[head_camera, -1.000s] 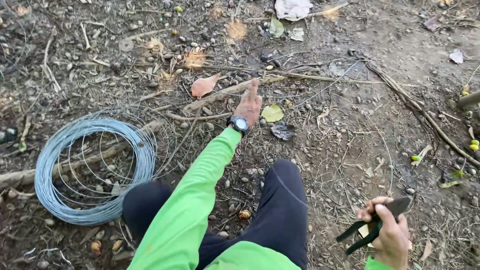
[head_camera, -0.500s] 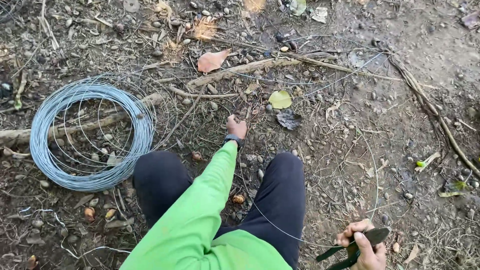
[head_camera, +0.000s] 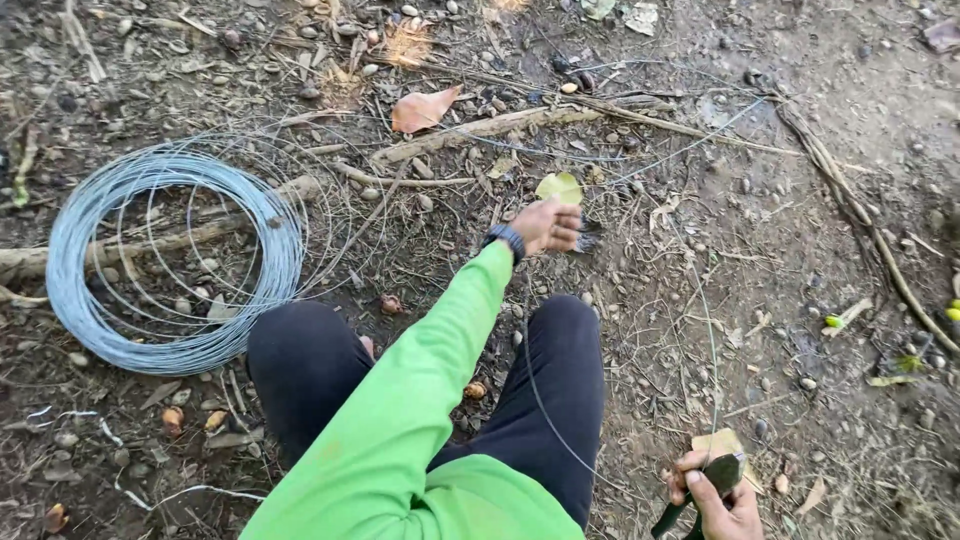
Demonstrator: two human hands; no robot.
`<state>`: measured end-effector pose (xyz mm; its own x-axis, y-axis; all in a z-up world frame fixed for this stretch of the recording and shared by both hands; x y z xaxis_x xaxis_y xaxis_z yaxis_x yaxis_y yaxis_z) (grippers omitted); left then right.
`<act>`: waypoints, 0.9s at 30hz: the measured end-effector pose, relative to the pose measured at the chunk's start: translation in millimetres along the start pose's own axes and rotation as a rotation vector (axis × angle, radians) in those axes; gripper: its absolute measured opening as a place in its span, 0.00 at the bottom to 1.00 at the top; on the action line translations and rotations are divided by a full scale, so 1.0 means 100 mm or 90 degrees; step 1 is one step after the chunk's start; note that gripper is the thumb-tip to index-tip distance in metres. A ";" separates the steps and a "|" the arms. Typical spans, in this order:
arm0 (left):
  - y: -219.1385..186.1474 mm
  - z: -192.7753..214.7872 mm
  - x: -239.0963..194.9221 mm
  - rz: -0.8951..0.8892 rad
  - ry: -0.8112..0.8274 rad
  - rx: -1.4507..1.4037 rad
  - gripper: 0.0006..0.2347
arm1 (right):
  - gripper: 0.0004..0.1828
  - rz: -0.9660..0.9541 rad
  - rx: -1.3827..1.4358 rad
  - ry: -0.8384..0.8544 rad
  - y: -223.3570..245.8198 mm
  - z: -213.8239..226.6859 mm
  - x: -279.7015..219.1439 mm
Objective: A person uses pliers to unroll and cut segments of wire from a large coil.
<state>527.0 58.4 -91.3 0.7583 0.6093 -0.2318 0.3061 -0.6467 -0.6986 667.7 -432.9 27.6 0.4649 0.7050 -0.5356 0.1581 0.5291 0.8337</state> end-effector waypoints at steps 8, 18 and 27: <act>0.37 -0.52 1.11 0.068 0.039 -0.212 0.26 | 0.08 -0.046 0.020 -0.079 -0.23 0.02 -0.37; 0.03 -0.60 0.80 -0.082 -0.141 -0.361 0.19 | 0.07 -0.058 0.001 -0.041 -0.02 -0.29 -0.72; -0.49 1.12 0.98 -0.111 -0.408 -0.539 0.10 | 0.06 0.076 0.528 -0.033 0.27 -0.47 -0.46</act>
<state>521.7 201.1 -155.4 0.2978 0.6918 -0.6578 0.8668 -0.4846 -0.1173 609.9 -429.3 68.2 0.5553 0.7013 -0.4470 0.6850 -0.0809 0.7240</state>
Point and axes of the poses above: each hand's wrist, its own x-axis towards the middle knuckle, its own z-axis out of the back of the hand, y = z × x, the point moved 9 cm from there along x, towards the middle knuckle, and after that the axes turned 10 degrees about -z, right-handed, at the moved point
